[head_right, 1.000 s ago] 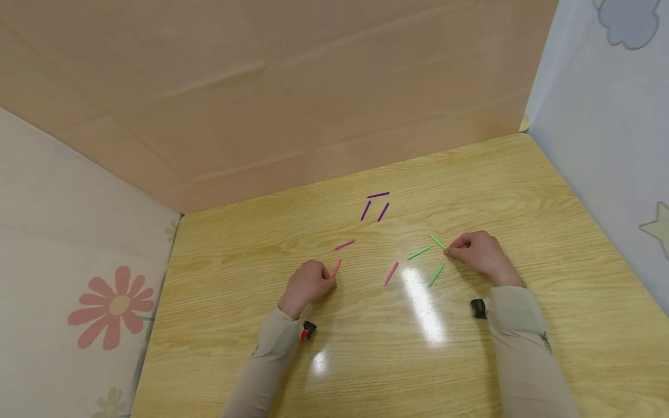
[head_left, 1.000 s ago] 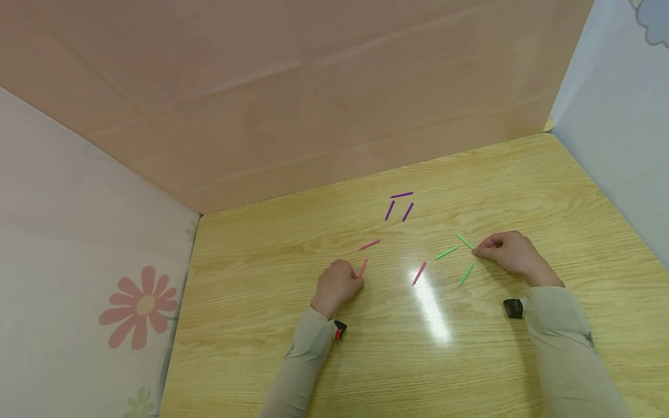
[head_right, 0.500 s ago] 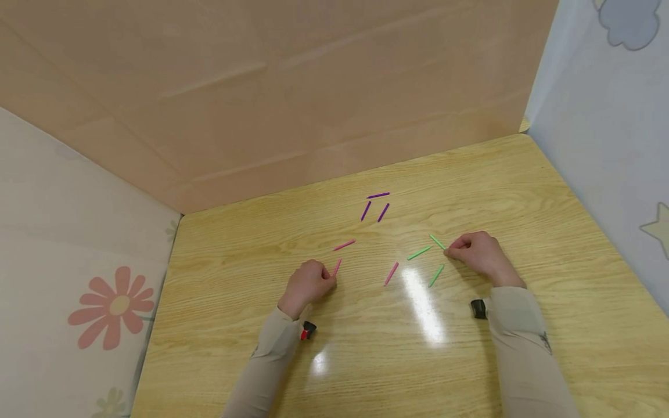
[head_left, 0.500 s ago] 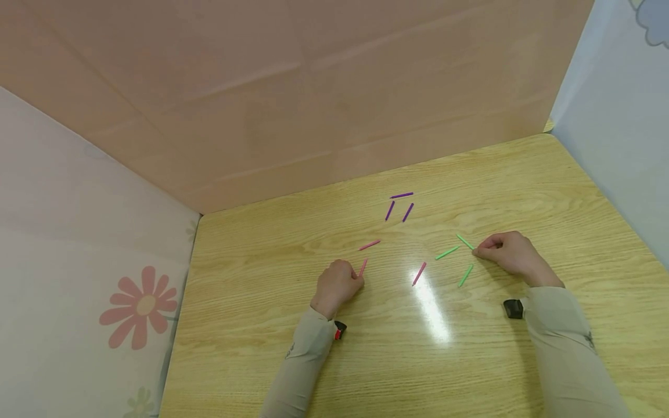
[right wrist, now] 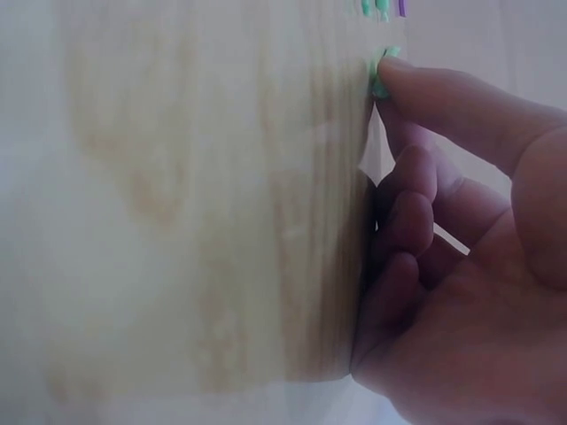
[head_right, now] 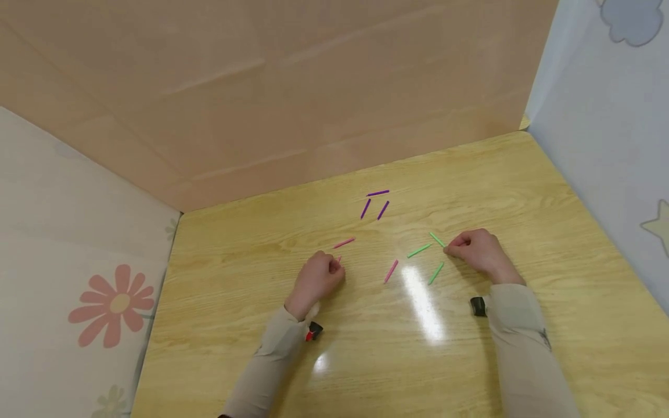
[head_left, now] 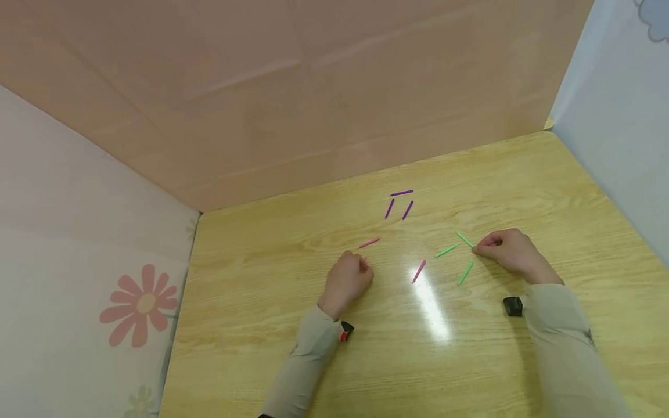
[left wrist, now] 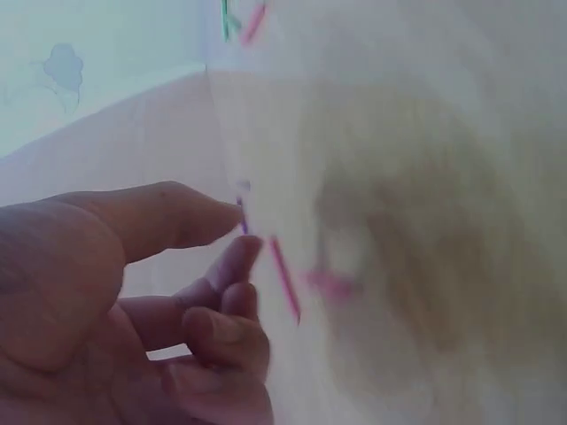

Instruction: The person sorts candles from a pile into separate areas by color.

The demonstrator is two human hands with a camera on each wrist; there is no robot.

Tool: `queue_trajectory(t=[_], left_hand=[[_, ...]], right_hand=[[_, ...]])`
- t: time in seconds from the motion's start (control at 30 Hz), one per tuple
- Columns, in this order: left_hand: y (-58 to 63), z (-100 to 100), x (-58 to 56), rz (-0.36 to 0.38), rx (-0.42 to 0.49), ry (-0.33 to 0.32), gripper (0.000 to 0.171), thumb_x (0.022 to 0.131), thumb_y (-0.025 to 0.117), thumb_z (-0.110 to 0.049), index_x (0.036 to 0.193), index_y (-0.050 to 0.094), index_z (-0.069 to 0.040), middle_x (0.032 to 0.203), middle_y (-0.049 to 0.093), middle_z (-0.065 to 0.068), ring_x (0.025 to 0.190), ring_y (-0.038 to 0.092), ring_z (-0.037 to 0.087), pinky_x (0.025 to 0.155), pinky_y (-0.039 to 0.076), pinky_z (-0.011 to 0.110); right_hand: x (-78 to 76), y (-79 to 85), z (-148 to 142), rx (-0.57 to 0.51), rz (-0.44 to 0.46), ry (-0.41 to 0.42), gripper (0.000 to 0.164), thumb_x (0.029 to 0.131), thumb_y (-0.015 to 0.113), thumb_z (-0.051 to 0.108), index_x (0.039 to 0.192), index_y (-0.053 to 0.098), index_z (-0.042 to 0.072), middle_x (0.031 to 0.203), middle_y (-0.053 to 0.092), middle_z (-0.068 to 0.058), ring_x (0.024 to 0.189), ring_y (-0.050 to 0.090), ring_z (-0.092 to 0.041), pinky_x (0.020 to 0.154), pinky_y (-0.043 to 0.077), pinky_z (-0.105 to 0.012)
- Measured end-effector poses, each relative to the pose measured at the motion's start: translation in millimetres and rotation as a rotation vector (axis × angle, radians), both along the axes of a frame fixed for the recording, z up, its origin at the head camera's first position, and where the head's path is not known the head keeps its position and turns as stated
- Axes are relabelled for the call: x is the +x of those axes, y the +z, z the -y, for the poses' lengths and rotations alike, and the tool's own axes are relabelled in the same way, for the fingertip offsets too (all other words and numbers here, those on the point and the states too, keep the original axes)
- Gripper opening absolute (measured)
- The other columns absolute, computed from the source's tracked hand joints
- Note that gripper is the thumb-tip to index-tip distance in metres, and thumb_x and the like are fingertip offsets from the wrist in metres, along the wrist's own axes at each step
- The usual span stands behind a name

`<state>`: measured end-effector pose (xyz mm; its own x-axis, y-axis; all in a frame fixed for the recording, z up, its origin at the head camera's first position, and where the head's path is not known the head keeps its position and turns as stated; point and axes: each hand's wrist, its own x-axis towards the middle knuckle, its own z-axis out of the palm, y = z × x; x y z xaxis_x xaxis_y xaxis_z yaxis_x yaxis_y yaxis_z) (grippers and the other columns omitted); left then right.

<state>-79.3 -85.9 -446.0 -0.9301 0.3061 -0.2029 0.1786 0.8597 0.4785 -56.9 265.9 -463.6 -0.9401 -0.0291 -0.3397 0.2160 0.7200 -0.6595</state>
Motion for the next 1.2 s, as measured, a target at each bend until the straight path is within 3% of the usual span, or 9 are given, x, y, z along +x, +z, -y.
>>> queue_trajectory(t=[0.3,0.53,0.83,1.2], left_hand=[[-8.0,-45.7,15.8,-0.021,-0.001,-0.147,0.019,0.088,0.064,-0.026,0.091,0.071,-0.010,0.087,0.058,0.000,0.064,0.049,0.008,0.053,0.040,0.019],[-7.5,-66.1,21.2,-0.006,-0.003,-0.107,0.023,0.088,0.066,-0.032,0.093,0.072,-0.011,0.089,0.058,-0.002,0.063,0.053,0.011,0.053,0.039,0.022],[-11.0,-77.1,22.0,0.001,-0.058,-0.097,0.026,0.086,0.065,-0.036,0.091,0.075,-0.013,0.088,0.059,-0.001,0.065,0.055,0.013,0.053,0.040,0.024],[-10.1,-83.7,23.3,0.025,-0.097,-0.076,0.021,0.086,0.063,-0.032,0.076,0.072,-0.016,0.084,0.054,-0.002,0.059,0.048,0.013,0.051,0.038,0.028]], right_hand=[[0.2,1.6,0.2,-0.010,0.029,-0.010,0.045,0.093,0.059,0.044,0.103,0.068,0.001,0.107,0.065,-0.018,0.097,0.057,-0.030,0.077,0.044,-0.040],[1.4,1.9,2.4,-0.005,0.030,-0.010,0.044,0.093,0.060,0.044,0.103,0.068,0.002,0.107,0.066,-0.017,0.093,0.056,-0.026,0.073,0.042,-0.031],[3.2,4.1,3.4,0.002,-0.005,-0.002,0.042,0.094,0.060,0.040,0.102,0.069,0.001,0.105,0.067,-0.018,0.094,0.058,-0.028,0.078,0.045,-0.039],[4.4,5.5,3.1,-0.008,0.020,-0.008,0.044,0.094,0.059,0.042,0.103,0.068,0.000,0.105,0.066,-0.017,0.093,0.057,-0.027,0.076,0.044,-0.036]])
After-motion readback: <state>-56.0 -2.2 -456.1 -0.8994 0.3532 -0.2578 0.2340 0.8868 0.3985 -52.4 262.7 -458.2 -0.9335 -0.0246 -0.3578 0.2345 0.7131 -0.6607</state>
